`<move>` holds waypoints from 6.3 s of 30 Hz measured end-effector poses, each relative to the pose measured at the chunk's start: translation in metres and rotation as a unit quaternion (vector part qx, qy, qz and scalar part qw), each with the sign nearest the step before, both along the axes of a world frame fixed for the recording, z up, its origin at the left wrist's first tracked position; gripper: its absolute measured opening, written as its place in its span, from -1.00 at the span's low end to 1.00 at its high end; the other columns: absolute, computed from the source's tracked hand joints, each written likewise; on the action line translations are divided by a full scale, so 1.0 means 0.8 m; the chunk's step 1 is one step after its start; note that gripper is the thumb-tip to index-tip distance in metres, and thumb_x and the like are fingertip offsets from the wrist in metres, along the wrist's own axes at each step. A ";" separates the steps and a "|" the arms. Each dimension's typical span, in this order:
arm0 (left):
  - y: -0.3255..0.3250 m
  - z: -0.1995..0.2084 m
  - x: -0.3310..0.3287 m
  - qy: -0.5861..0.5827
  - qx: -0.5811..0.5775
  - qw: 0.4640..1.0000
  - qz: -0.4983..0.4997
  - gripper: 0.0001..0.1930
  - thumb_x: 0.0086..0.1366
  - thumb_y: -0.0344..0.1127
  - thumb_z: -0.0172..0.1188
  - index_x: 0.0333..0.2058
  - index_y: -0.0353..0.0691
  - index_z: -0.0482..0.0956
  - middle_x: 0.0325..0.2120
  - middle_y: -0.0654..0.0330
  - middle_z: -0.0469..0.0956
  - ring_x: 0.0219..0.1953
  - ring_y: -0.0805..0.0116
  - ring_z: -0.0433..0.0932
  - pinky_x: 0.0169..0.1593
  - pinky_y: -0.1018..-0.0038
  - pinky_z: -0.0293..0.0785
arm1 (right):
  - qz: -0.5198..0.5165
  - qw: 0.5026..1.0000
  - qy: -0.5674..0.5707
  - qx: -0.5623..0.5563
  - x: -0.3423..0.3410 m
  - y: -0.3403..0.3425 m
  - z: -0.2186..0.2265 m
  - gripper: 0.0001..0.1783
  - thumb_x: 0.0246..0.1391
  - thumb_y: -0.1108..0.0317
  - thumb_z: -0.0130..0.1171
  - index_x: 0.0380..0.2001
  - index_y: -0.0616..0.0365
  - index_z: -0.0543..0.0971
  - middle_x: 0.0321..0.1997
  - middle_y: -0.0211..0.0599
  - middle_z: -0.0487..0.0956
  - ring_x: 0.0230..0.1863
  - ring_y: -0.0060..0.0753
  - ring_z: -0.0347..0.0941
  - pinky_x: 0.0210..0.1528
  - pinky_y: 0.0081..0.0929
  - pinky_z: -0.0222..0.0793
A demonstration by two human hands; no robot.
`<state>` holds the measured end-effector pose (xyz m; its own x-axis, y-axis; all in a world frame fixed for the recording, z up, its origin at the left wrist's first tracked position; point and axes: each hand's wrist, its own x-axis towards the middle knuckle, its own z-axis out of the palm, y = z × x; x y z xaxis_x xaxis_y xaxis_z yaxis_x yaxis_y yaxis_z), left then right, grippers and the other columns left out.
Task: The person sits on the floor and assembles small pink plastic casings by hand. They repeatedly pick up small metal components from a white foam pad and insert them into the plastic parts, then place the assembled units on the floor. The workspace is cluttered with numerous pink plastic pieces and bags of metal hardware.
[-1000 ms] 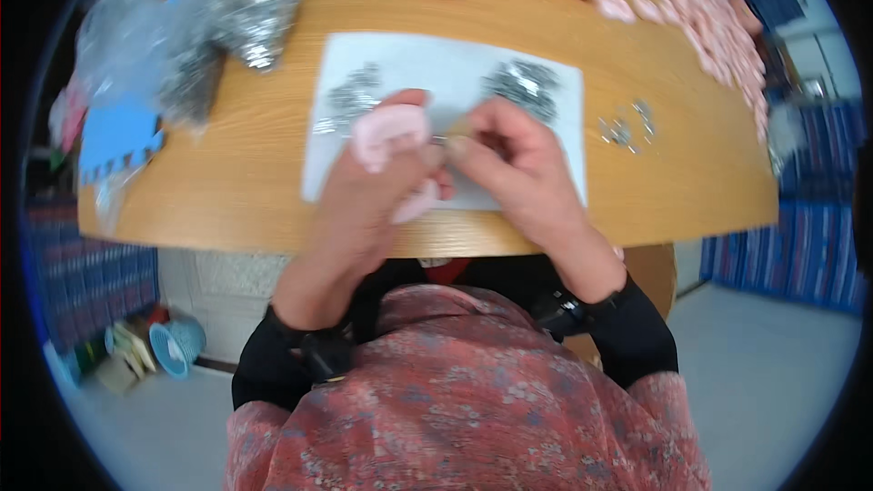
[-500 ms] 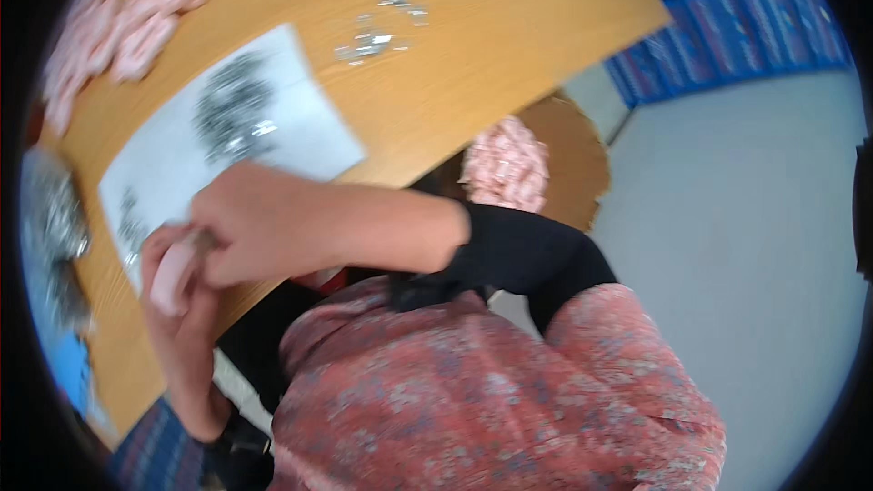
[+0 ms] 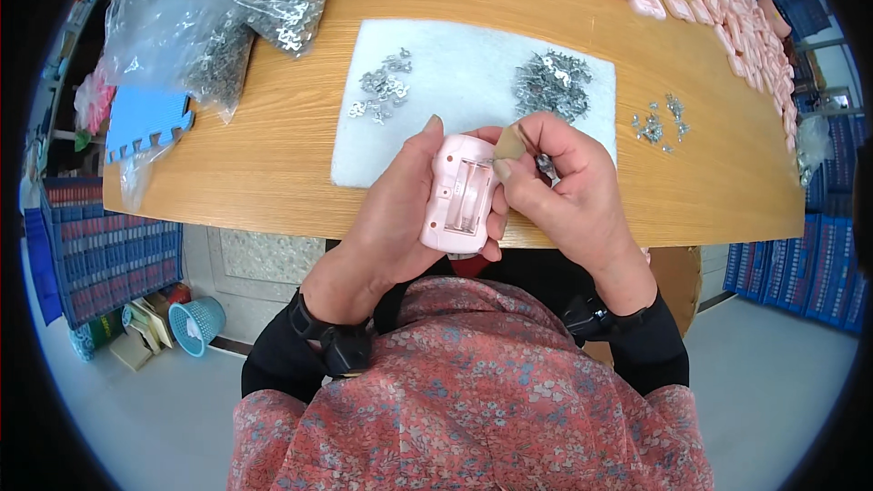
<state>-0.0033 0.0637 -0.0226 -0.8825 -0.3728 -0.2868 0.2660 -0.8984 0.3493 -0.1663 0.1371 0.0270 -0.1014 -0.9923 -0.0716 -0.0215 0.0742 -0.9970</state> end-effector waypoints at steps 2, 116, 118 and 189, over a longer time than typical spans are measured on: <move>-0.003 0.002 0.001 0.003 -0.002 1.000 0.000 -0.35 0.49 0.20 -0.39 0.04 -0.28 0.44 -0.35 0.03 0.60 -0.42 0.16 0.63 -0.39 0.17 0.66 | -0.001 0.999 0.049 -0.012 0.003 -0.003 -0.002 -0.88 0.14 0.53 0.14 -0.24 0.33 0.52 -0.59 -0.48 0.46 -0.55 -0.66 0.55 -0.51 -0.65 0.41; -0.038 0.010 -0.001 -0.104 -0.224 0.960 0.129 -0.41 0.25 -0.46 0.23 0.24 -0.24 0.27 -0.30 0.20 0.54 -0.34 0.41 0.55 -0.20 0.41 0.56 | 0.019 0.978 0.209 0.021 -0.024 -0.050 0.005 -0.86 0.13 0.41 0.25 -0.37 0.28 0.57 -0.48 -0.44 0.52 -0.41 -0.65 0.37 -0.33 -0.57 0.33; -0.035 0.011 -0.002 -0.113 -0.267 0.947 0.135 -0.42 0.25 -0.45 0.21 0.24 -0.25 0.26 -0.31 0.20 0.54 -0.31 0.39 0.57 -0.20 0.38 0.58 | 0.025 0.985 0.163 0.060 -0.024 -0.048 0.004 -0.86 0.14 0.41 0.23 -0.38 0.29 0.56 -0.48 -0.48 0.51 -0.41 -0.71 0.34 -0.33 -0.60 0.32; -0.006 0.027 -0.016 -0.162 -0.231 0.958 0.043 -0.61 0.43 -0.36 -0.14 0.19 -0.28 0.29 -0.18 0.17 0.46 -0.31 0.48 0.45 -0.24 0.55 0.46 | -0.021 0.992 -0.109 0.067 -0.024 0.021 0.004 -0.63 0.18 0.39 0.27 0.00 0.17 0.40 -0.36 -0.49 0.55 -0.36 -0.73 0.45 -0.31 -0.72 0.35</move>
<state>-0.0158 0.0591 -0.0013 -0.7351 -0.5940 -0.3268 0.1430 -0.6071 0.7817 -0.1856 0.1542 0.0304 -0.1101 -0.9675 -0.2274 0.1987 0.2028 -0.9589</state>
